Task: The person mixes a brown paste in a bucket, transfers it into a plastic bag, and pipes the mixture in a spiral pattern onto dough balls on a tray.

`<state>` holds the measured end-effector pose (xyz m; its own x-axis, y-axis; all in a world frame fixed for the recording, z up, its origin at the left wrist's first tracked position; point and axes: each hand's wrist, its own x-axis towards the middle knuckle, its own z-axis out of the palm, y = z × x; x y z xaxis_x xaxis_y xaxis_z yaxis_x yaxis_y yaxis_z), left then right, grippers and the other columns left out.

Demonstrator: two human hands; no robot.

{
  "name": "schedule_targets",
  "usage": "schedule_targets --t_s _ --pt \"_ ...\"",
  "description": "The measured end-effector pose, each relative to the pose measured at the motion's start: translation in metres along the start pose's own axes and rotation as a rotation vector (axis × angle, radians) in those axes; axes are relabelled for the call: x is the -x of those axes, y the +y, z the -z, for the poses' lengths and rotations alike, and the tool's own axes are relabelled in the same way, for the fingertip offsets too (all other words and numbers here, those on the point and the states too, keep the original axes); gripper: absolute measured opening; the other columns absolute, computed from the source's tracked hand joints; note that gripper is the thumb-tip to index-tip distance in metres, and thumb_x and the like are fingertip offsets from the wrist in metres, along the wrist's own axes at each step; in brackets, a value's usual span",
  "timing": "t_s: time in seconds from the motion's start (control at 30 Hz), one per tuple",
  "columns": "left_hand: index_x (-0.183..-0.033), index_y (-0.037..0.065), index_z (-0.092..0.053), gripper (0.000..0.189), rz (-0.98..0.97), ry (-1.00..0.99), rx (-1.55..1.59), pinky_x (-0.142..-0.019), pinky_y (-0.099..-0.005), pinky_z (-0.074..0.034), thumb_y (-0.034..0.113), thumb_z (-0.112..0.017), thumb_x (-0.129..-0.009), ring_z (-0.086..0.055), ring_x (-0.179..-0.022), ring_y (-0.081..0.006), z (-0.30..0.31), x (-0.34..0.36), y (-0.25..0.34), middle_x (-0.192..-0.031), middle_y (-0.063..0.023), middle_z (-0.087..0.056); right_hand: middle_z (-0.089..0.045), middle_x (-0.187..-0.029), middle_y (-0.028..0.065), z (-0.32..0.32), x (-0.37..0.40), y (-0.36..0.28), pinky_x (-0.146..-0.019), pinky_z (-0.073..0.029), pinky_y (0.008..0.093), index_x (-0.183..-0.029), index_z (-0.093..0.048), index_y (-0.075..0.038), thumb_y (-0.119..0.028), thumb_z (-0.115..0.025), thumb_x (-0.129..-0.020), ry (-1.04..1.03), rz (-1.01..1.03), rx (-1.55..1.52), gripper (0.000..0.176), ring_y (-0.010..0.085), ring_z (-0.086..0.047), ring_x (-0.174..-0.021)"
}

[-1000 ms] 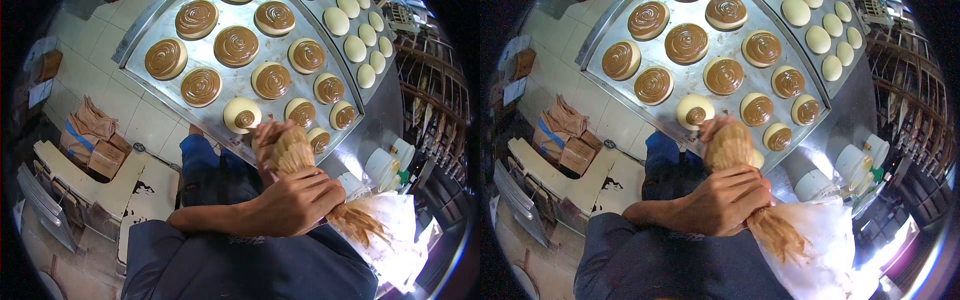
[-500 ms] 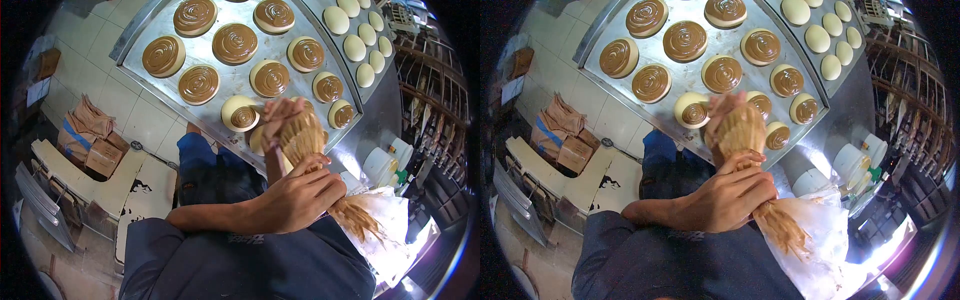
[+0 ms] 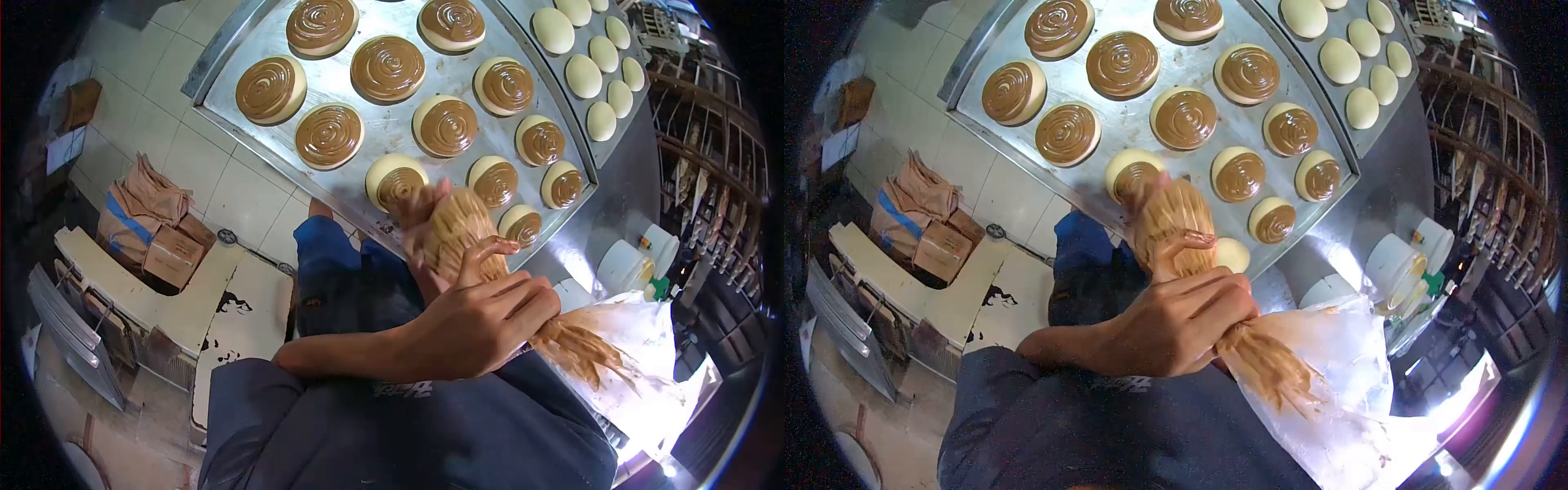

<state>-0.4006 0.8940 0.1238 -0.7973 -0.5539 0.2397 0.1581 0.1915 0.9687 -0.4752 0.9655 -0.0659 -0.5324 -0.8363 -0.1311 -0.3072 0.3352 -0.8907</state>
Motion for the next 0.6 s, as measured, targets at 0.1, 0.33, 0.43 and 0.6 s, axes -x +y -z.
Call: schedule_targets --t_s 0.1,0.33,0.43,0.6 --pt "-0.093 0.006 -0.054 0.026 0.011 0.007 0.062 -0.098 -0.0491 -0.029 0.009 -0.068 -0.072 -0.063 -0.086 -0.0211 0.002 0.001 0.002 -0.089 -0.0069 -0.058 -0.040 -0.069 -0.0017 0.024 -0.005 -0.024 -0.061 -0.034 0.0311 -0.081 -0.047 -0.013 -0.044 -0.050 -0.095 0.182 -0.056 -0.721 0.034 0.0158 -0.038 -0.061" --pt "-0.094 0.006 -0.054 0.023 0.029 0.017 -0.055 -0.100 -0.0501 -0.028 0.011 -0.066 -0.074 -0.062 -0.087 -0.0201 -0.003 0.000 0.000 -0.088 -0.0060 -0.058 -0.051 -0.092 0.0003 0.020 -0.022 -0.026 -0.064 -0.037 0.0304 -0.127 -0.050 -0.013 -0.045 -0.049 -0.094 0.042 0.127 -0.368 0.046 0.0159 -0.045 -0.073" --pt "-0.094 0.006 -0.055 0.022 0.011 -0.018 -0.028 -0.099 -0.0497 -0.029 0.010 -0.066 -0.075 -0.063 -0.087 -0.0202 0.010 0.001 0.001 -0.088 -0.0059 -0.058 -0.055 -0.092 0.0003 0.027 0.019 0.009 -0.066 -0.038 0.0299 -0.124 -0.051 -0.014 -0.045 -0.050 -0.094 0.081 -0.068 -0.321 0.043 0.0166 -0.048 -0.077" --pt "-0.092 0.006 -0.054 0.022 -0.015 0.027 0.020 -0.099 -0.0481 -0.030 0.009 -0.066 -0.073 -0.062 -0.086 -0.0210 -0.003 0.001 -0.001 -0.088 -0.0064 -0.058 -0.056 -0.096 0.0026 0.018 -0.032 0.003 -0.073 -0.041 0.0324 -0.120 -0.051 -0.013 -0.042 -0.053 -0.094 0.030 0.160 -1.203 0.039 0.0169 -0.051 -0.087"
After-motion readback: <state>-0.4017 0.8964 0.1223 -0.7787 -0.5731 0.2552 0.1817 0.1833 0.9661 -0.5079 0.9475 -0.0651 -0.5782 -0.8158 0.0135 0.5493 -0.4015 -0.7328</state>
